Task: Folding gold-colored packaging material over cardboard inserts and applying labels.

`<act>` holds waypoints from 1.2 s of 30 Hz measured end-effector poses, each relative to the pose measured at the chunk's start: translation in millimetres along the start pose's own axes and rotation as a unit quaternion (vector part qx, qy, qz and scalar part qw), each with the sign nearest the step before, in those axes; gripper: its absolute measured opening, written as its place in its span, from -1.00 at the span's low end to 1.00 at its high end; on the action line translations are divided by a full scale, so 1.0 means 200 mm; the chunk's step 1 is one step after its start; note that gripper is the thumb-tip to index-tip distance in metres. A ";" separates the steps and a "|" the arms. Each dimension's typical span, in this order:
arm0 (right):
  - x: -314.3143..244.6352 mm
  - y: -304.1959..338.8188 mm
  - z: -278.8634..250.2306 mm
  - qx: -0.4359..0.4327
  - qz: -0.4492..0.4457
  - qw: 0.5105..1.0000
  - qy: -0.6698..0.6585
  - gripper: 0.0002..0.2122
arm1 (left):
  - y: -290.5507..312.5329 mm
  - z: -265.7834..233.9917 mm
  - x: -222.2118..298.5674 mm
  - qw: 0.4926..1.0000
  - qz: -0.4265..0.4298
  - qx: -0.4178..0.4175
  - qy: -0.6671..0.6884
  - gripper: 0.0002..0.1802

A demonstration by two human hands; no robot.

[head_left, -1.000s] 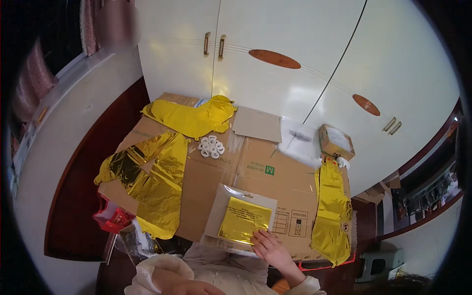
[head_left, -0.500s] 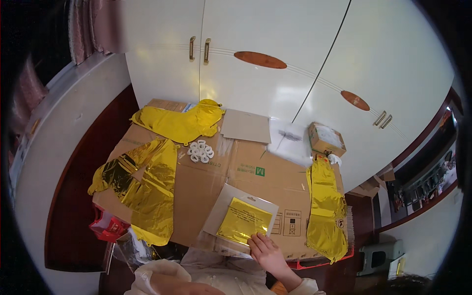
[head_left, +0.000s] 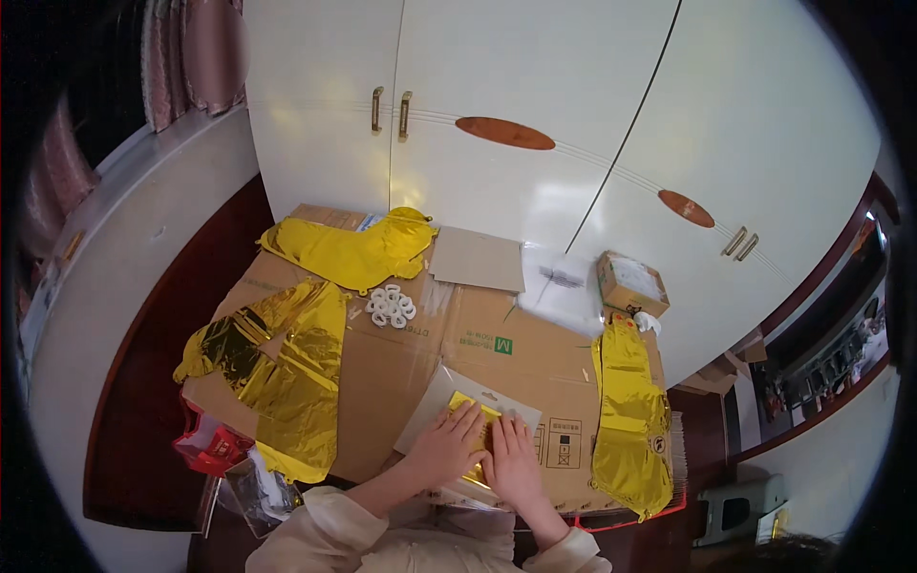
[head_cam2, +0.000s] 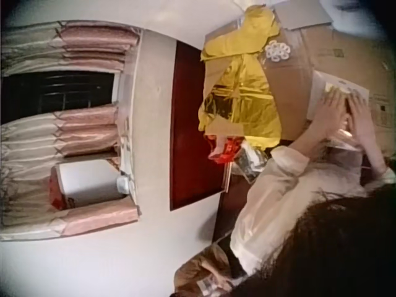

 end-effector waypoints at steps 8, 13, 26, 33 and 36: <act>0.04 0.00 0.10 -0.033 0.000 0.999 0.012 -0.40 | 0.02 0.03 -0.06 0.999 -0.026 -0.014 -0.039 -0.18; 0.04 0.00 0.10 -0.028 0.004 1.000 0.003 -0.38 | 0.02 0.02 -0.11 0.998 -0.030 -0.051 -0.022 -0.14; -0.02 0.05 -0.12 -0.069 -0.064 0.995 -0.031 -0.33 | -0.14 -0.27 -0.99 0.960 -0.195 0.046 -0.197 -0.84; -0.02 0.15 -0.08 -0.012 -0.152 0.988 0.002 -0.59 | -0.10 -0.19 -1.17 0.957 -0.171 0.056 -0.228 -0.89; -0.06 0.18 -0.08 0.014 -0.193 0.979 0.058 -0.60 | -0.11 -0.25 -1.10 0.955 -0.143 0.110 -0.234 -0.94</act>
Point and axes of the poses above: each hand's wrist, its own y-axis away from the middle knuckle, its own z-axis out of the palm, x = y × z, the point moved 4 cm from there along -y, towards the middle knuckle, and after that the axes turned 12 degrees about z, right-handed, at the moved point
